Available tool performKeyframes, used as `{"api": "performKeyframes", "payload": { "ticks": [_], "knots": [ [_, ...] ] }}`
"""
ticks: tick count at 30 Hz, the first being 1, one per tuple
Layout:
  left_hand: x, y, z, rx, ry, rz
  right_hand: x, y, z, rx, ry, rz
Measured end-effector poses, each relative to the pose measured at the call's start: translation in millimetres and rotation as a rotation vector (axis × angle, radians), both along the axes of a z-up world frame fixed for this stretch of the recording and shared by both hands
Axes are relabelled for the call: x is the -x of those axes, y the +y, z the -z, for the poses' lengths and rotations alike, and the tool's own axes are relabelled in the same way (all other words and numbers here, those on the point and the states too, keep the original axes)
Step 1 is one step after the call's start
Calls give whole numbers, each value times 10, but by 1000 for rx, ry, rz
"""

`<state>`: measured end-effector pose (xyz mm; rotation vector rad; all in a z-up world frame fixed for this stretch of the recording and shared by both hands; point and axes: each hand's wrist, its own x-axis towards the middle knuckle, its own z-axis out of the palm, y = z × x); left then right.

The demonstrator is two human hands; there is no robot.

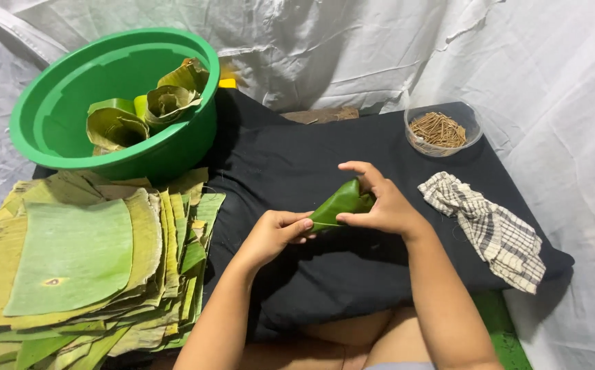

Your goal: Folding banana leaves into cone shapes and securing them with small wooden pins.

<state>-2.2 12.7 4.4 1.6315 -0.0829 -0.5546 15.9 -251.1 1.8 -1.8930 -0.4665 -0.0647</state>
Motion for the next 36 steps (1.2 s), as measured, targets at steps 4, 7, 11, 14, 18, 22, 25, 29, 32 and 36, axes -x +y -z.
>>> {"api": "performKeyframes", "payload": {
  "ticks": [4, 7, 11, 14, 18, 22, 25, 29, 32, 36],
  "knots": [
    [-31, 2, 41, 30, 30, -39, 46, -121, -224, 40, -33, 45],
    [-41, -25, 71, 46, 56, -63, 51, -310, -286, 61, -86, 89],
    [-116, -151, 171, 111, 125, -164, -13, -782, -246, -49, -202, 259],
    [-174, -311, 83, 147, 161, -211, -79, -1170, -177, -184, -188, 357],
    [-367, -638, -182, 180, 154, -270, -243, -1685, -195, -299, -210, 465],
    [-795, -1294, -142, 390, 82, -388, -561, -1915, -244, -394, -351, 643],
    [-1115, -1781, 83, 592, 114, -454, -799, -1905, -288, -475, -344, 690],
    [-1295, -2322, 410, 803, 252, -526, -1072, -1959, -206, -9, -160, 595],
    [-1270, -2547, 529, 871, 355, -542, -1143, -1912, -302, 395, 54, 506],
    [-1267, -2654, 606, 848, 396, -554, -1407, -1894, -192, 702, 196, 423]
  ]
}}
